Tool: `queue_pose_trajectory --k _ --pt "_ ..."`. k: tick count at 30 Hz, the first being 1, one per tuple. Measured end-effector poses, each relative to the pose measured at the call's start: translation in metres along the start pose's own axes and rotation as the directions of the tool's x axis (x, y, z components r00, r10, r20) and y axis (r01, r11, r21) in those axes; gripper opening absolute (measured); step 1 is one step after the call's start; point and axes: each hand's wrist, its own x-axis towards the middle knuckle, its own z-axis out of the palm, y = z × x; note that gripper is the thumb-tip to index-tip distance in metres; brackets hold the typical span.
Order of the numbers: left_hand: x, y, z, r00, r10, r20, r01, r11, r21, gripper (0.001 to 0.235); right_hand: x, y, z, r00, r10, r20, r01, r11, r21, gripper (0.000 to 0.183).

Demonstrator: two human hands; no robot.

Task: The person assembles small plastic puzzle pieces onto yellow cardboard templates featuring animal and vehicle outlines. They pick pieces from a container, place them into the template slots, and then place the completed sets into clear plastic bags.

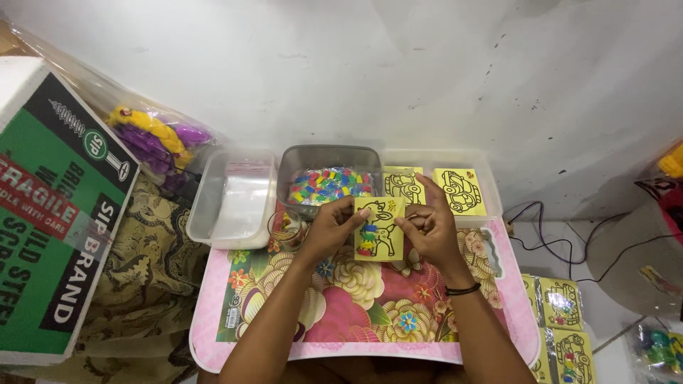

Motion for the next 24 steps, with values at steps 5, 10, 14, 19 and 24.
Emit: queue_pose_trajectory --k 5,10,14,19,24 --pt "0.002 -0.004 -0.003 0.997 0.076 0.001 -0.076 0.996 0.04 0.027 -0.001 0.001 -0.006 1.0 -0.003 -0.006 0.003 0.998 0.064 0.07" --pt "-0.003 0.004 0.0 0.989 0.135 -0.057 -0.136 0.991 -0.016 0.062 0.0 -0.002 -0.008 1.0 -0.021 -0.02 0.022 0.999 0.042 0.061" --pt "-0.005 0.025 0.009 0.956 0.279 -0.089 -0.245 0.929 0.276 0.037 0.003 -0.02 -0.006 0.998 -0.053 0.021 0.052 0.999 0.007 0.059" --pt "-0.004 0.017 0.003 0.954 0.298 -0.047 -0.276 0.926 0.259 0.03 0.005 -0.025 -0.006 0.997 -0.073 0.022 0.075 0.996 -0.053 0.055" --pt "-0.001 0.016 -0.002 0.955 0.289 -0.066 -0.263 0.929 0.261 0.029 0.008 -0.034 -0.004 0.999 -0.041 0.032 0.044 0.993 -0.105 0.052"
